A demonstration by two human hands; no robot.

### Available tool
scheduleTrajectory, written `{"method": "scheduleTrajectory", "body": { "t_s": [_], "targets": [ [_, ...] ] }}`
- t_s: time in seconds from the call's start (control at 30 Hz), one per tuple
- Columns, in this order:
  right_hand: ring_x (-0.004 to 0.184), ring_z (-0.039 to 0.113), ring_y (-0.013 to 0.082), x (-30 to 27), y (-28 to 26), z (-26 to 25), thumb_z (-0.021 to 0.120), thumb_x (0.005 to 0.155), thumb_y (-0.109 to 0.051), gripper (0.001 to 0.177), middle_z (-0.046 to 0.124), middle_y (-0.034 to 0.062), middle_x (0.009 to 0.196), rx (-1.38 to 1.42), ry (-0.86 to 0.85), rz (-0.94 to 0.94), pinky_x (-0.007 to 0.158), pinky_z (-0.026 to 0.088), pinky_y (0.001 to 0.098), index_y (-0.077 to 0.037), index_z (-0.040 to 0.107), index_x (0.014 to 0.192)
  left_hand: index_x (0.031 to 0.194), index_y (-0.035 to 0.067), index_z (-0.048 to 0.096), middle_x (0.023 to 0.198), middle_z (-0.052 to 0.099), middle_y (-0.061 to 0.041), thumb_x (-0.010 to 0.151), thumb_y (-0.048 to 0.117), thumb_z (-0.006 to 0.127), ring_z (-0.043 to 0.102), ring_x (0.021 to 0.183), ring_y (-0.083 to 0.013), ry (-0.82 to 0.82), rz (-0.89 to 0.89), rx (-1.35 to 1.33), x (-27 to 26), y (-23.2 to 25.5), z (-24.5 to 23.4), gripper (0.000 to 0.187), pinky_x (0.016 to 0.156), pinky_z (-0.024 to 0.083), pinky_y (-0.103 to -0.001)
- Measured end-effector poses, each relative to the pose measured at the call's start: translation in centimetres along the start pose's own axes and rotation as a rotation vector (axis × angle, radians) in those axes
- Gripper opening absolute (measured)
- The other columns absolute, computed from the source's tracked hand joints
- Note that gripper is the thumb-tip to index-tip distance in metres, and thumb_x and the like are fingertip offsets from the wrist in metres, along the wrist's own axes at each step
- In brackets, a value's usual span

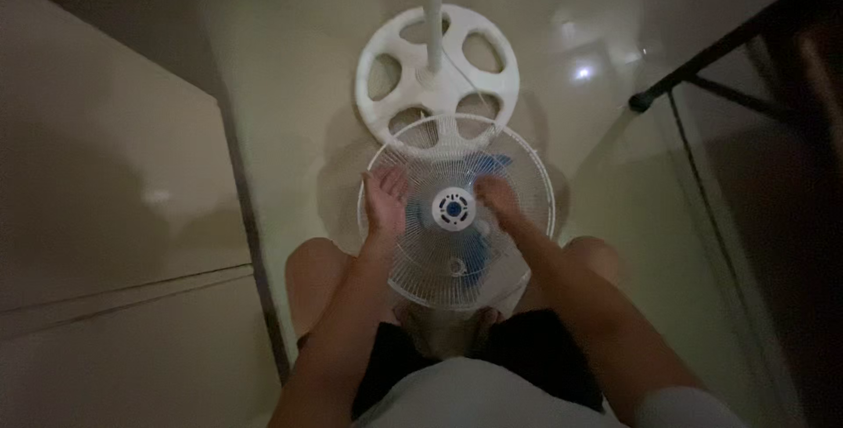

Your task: The person disassembles a white pedestal fan by removing the front grille, fan blades, and rear grille. They then reassemble the fan by reinstalling the blades and grilles in sequence.

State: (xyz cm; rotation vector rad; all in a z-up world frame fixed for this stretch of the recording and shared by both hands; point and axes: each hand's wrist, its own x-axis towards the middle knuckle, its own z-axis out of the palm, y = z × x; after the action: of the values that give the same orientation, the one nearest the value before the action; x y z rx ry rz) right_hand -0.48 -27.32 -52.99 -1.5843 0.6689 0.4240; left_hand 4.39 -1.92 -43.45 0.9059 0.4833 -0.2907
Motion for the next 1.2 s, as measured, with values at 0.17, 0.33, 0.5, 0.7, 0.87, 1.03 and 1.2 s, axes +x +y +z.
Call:
{"method": "scheduleTrajectory", "body": {
  "t_s": [0.17,0.33,0.5,0.7,0.87,1.03,1.2],
  "targets": [
    [0.122,0.06,0.0337,-2.9,9.8,5.6,0.053,0.1,-0.037,0.048,0.062,0.018,0.136,-0.806,-0.304,-0.094,0.104,0.046,0.049,-0.007,0.06,0.137,0.152,-0.004,0.033,0.157,0.039,-0.027,0.104,0.057,0.029,0.039,0.147,-0.0396,0.06,-0.023,0.07,-0.6,-2.3,-2.3,0.077,0.122,0.033,-0.051],
    [0.122,0.061,0.0332,-5.4,13.5,8.5,0.05,0.103,-0.035,0.045,0.061,0.0169,0.137,-0.852,-0.346,-0.071,0.105,0.047,0.0493,-0.009,0.06,0.138,0.145,-0.002,0.047,0.147,0.053,-0.023,0.105,0.047,0.039,0.053,0.137,-0.0369,0.257,0.041,0.385,0.5,-1.7,-4.8,0.064,0.118,0.04,-0.047],
    [0.122,0.062,0.0327,-5.7,13.7,9.3,0.047,0.105,-0.033,0.043,0.061,0.0158,0.138,-0.876,-0.317,-0.014,0.105,0.048,0.0496,-0.011,0.059,0.139,0.135,0.002,0.06,0.143,0.056,-0.015,0.101,0.025,0.054,0.056,0.129,-0.0315,0.521,0.103,0.983,3.1,-1.8,-9.9,0.041,0.113,0.043,-0.044],
    [0.123,0.062,0.0321,-6.2,13.7,9.5,0.043,0.109,-0.031,0.04,0.061,0.0145,0.14,-0.867,-0.305,0.043,0.105,0.048,0.05,-0.013,0.059,0.141,0.134,0.0,0.059,0.134,0.059,-0.02,0.095,0.016,0.064,0.053,0.123,-0.0367,0.377,0.295,1.471,6.7,-5.2,-15.8,0.043,0.103,0.042,-0.05],
    [0.122,0.063,0.0276,-4.6,11.0,6.7,0.061,0.098,-0.031,0.041,0.066,0.0128,0.133,-0.7,-0.014,-0.16,0.105,0.049,0.0455,-0.009,0.063,0.132,0.118,0.005,0.067,0.114,0.07,-0.015,0.105,0.018,0.053,0.069,0.1,-0.0296,0.52,-0.02,1.324,8.2,-5.8,-15.4,0.023,0.088,0.055,-0.045],
    [0.11,0.069,0.0294,-3.8,5.9,0.4,0.057,0.102,-0.032,0.037,0.073,0.0164,0.119,-0.316,0.502,-0.096,0.099,0.053,0.0439,-0.004,0.068,0.124,0.117,0.003,0.067,0.115,0.07,-0.017,0.107,0.017,0.049,0.069,0.099,-0.031,0.495,-0.063,1.318,7.0,-4.6,-14.8,0.025,0.087,0.055,-0.044],
    [0.1,0.07,0.0331,-4.8,1.3,-7.0,0.056,0.099,-0.026,0.036,0.073,0.0195,0.11,-0.36,0.674,0.05,0.091,0.053,0.0456,0.002,0.07,0.117,0.12,0.004,0.066,0.119,0.07,-0.017,0.106,0.018,0.048,0.069,0.102,-0.0303,0.521,-0.124,1.293,6.5,-4.6,-14.3,0.027,0.089,0.054,-0.045]
  ]
}}
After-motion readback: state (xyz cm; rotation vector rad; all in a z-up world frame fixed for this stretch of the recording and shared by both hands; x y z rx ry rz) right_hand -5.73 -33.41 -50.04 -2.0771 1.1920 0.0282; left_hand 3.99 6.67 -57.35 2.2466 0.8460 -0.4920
